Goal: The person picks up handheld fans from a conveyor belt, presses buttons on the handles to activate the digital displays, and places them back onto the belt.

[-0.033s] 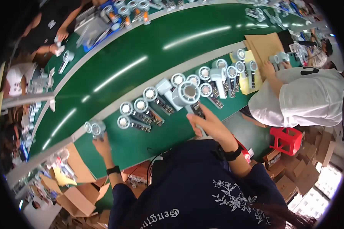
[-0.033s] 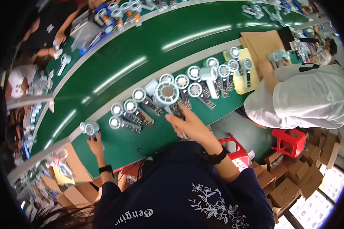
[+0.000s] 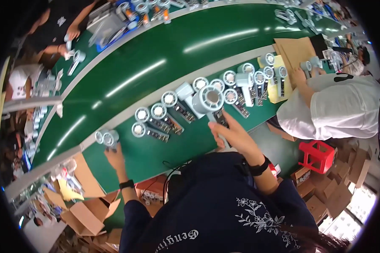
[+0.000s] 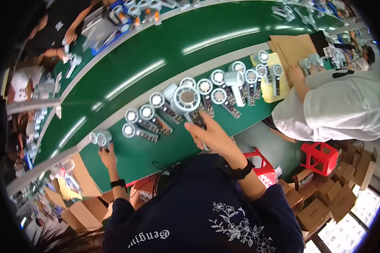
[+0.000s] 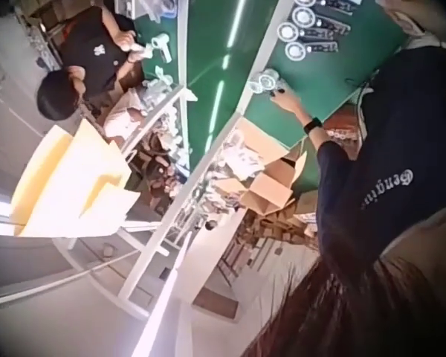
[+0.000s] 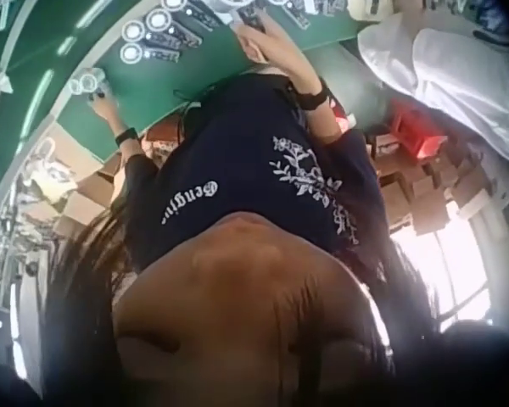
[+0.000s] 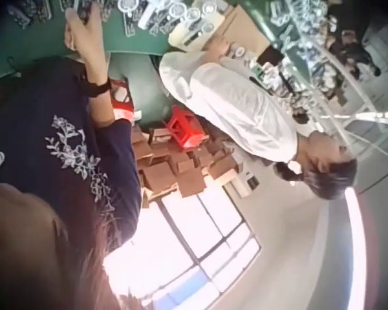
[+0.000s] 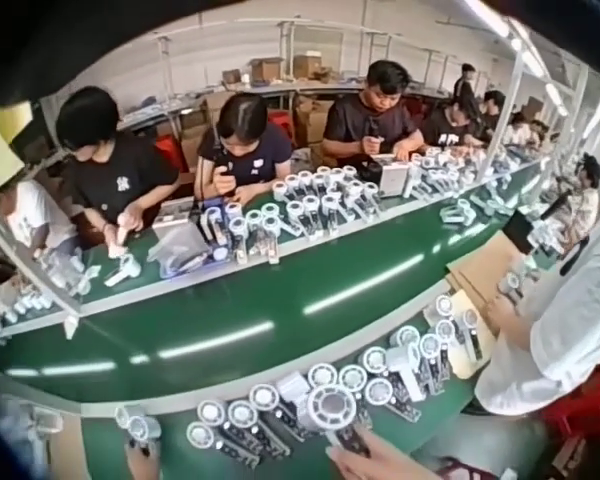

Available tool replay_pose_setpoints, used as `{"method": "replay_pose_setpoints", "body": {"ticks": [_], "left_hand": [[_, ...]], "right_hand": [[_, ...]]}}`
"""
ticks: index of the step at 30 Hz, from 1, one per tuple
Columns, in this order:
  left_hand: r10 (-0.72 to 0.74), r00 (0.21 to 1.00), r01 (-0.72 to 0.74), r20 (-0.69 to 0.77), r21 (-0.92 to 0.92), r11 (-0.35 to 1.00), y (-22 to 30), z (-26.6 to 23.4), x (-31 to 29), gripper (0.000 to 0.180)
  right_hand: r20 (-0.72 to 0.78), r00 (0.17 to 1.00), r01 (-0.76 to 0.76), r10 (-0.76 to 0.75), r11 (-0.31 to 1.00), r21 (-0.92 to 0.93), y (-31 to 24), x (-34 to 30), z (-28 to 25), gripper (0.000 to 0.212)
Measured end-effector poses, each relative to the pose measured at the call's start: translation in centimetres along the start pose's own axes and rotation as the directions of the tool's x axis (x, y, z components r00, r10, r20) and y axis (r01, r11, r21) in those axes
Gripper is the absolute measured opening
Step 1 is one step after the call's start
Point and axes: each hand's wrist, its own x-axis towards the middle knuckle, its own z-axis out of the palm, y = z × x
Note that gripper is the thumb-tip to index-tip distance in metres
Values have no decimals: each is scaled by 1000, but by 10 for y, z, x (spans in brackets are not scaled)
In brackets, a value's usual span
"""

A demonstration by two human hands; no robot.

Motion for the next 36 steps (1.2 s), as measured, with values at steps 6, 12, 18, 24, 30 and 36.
{"method": "replay_pose_setpoints", "body": {"ticks": [6, 12, 18, 24, 30, 36], "left_hand": [[358, 821, -229, -445, 318, 920, 17, 11, -47, 48], [6, 976, 164, 217, -757, 632, 79, -51, -114, 36], [270, 822, 515, 501, -857, 22, 173, -93, -168, 30], [550, 756, 516, 355, -840, -169, 225, -111, -187, 32], [578, 761, 482, 293, -852, -203, 251, -115, -191, 34], [556, 787, 384, 265, -917, -107, 278, -122, -184, 32]], "right_hand": [[30, 999, 45, -44, 999, -22, -6, -6, 11, 34], [254, 958, 114, -134, 989, 91, 4, -8, 6, 29], [338, 929, 74, -150, 971, 227, -1, -16, 1, 27], [242, 939, 209, -244, 964, 162, -9, -30, -12, 32], [262, 898, 301, -353, 928, 220, -8, -36, -22, 35], [269, 863, 371, -427, 899, 234, -11, -42, -14, 42]]}}
